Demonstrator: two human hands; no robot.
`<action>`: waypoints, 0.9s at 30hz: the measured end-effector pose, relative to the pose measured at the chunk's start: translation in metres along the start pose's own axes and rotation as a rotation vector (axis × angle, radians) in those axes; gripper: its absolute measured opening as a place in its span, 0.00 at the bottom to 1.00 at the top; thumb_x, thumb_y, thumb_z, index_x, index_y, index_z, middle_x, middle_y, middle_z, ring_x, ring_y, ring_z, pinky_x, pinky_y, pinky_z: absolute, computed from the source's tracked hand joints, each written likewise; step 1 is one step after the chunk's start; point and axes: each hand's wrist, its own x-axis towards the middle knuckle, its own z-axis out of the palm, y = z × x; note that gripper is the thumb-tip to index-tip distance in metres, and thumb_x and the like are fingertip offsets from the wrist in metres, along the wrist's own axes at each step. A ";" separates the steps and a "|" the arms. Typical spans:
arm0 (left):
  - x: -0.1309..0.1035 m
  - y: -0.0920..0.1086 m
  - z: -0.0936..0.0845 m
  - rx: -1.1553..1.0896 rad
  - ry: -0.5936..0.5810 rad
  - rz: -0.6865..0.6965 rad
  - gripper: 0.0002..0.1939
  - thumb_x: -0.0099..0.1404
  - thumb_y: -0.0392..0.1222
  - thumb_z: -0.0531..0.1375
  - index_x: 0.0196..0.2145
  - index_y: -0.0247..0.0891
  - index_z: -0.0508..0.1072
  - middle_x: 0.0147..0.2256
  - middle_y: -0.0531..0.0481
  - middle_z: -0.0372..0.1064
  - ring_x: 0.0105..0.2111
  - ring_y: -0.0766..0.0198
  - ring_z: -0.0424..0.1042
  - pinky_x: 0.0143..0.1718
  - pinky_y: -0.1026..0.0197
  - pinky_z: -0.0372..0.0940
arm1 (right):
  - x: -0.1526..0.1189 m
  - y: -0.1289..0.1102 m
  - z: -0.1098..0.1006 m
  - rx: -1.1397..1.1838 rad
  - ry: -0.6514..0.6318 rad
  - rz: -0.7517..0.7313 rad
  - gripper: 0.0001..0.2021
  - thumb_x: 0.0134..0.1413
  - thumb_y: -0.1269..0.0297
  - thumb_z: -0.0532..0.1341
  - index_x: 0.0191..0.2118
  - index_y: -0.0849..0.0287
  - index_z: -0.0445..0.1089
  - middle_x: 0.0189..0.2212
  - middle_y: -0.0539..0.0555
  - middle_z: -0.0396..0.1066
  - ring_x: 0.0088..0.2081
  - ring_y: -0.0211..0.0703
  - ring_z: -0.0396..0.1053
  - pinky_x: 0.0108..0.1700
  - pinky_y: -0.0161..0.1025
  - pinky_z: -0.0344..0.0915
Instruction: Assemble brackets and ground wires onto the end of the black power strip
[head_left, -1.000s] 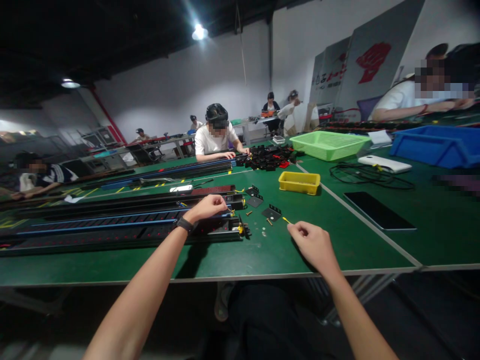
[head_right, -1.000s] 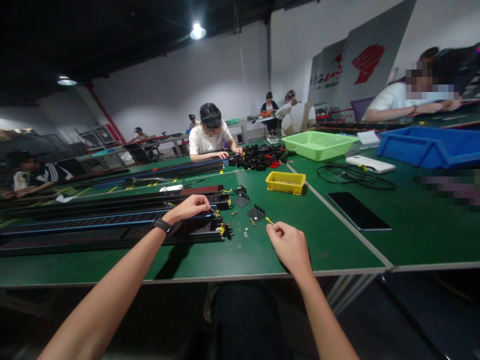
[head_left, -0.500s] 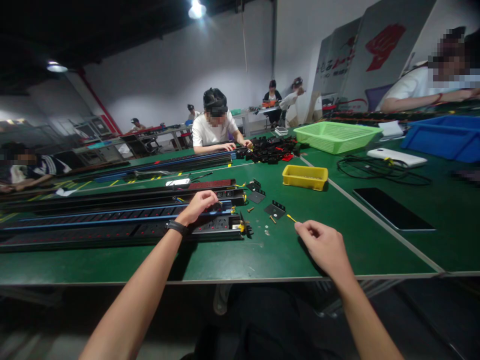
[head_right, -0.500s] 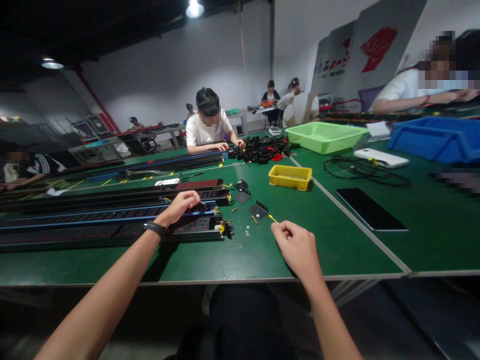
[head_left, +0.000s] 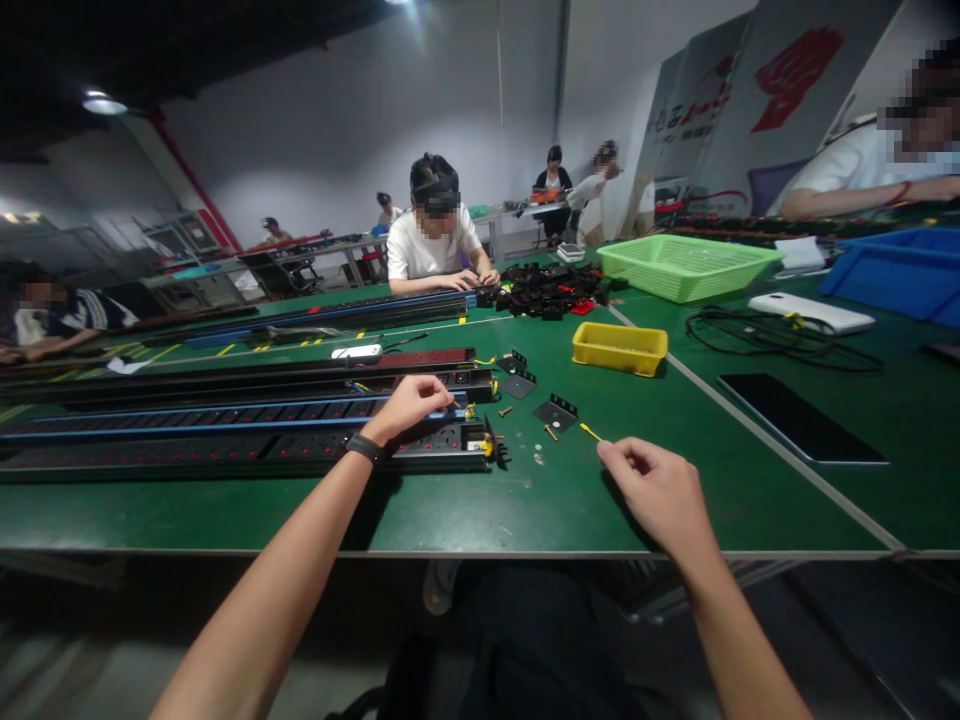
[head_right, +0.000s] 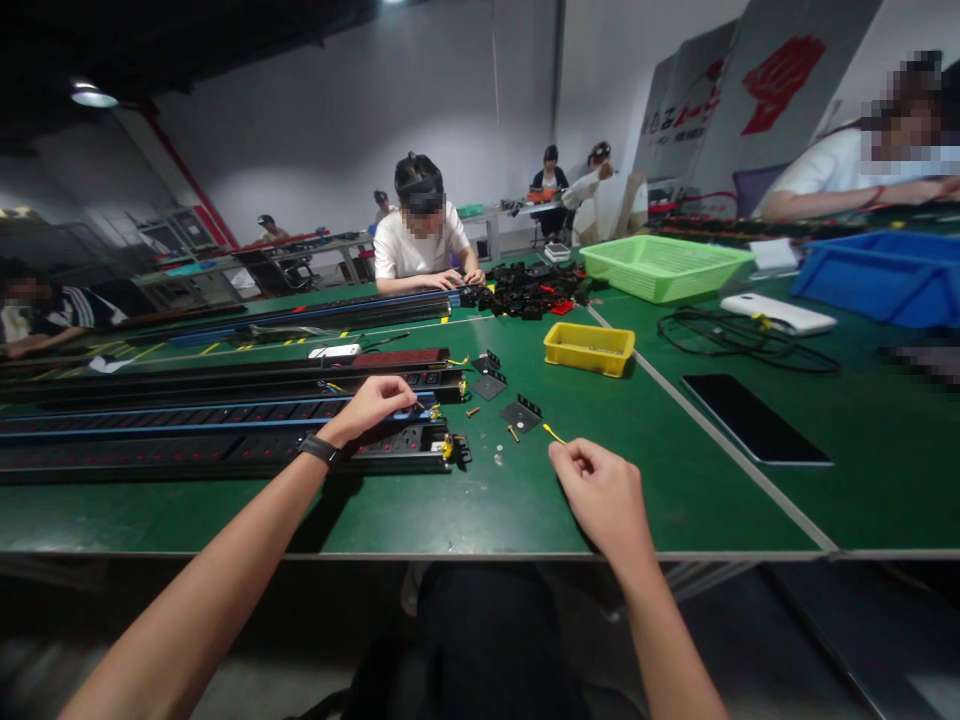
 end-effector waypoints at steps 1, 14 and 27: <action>0.000 -0.001 0.001 0.013 -0.014 0.004 0.14 0.59 0.50 0.66 0.29 0.35 0.77 0.29 0.48 0.75 0.31 0.62 0.71 0.36 0.60 0.64 | 0.000 0.000 0.000 0.002 -0.001 -0.002 0.23 0.56 0.45 0.59 0.20 0.58 0.69 0.16 0.48 0.59 0.21 0.38 0.58 0.25 0.36 0.52; 0.000 -0.003 0.003 0.144 -0.054 0.040 0.16 0.63 0.52 0.66 0.33 0.34 0.80 0.30 0.47 0.76 0.29 0.64 0.70 0.32 0.62 0.61 | -0.001 0.001 0.001 -0.039 -0.005 -0.016 0.23 0.58 0.46 0.59 0.21 0.58 0.70 0.17 0.48 0.60 0.22 0.38 0.58 0.26 0.35 0.52; -0.002 0.007 0.002 0.159 -0.077 0.052 0.15 0.60 0.52 0.67 0.32 0.35 0.82 0.26 0.49 0.74 0.25 0.66 0.65 0.28 0.63 0.57 | -0.001 0.000 0.001 -0.043 -0.003 -0.030 0.23 0.58 0.46 0.58 0.20 0.57 0.68 0.17 0.48 0.59 0.21 0.38 0.57 0.26 0.35 0.52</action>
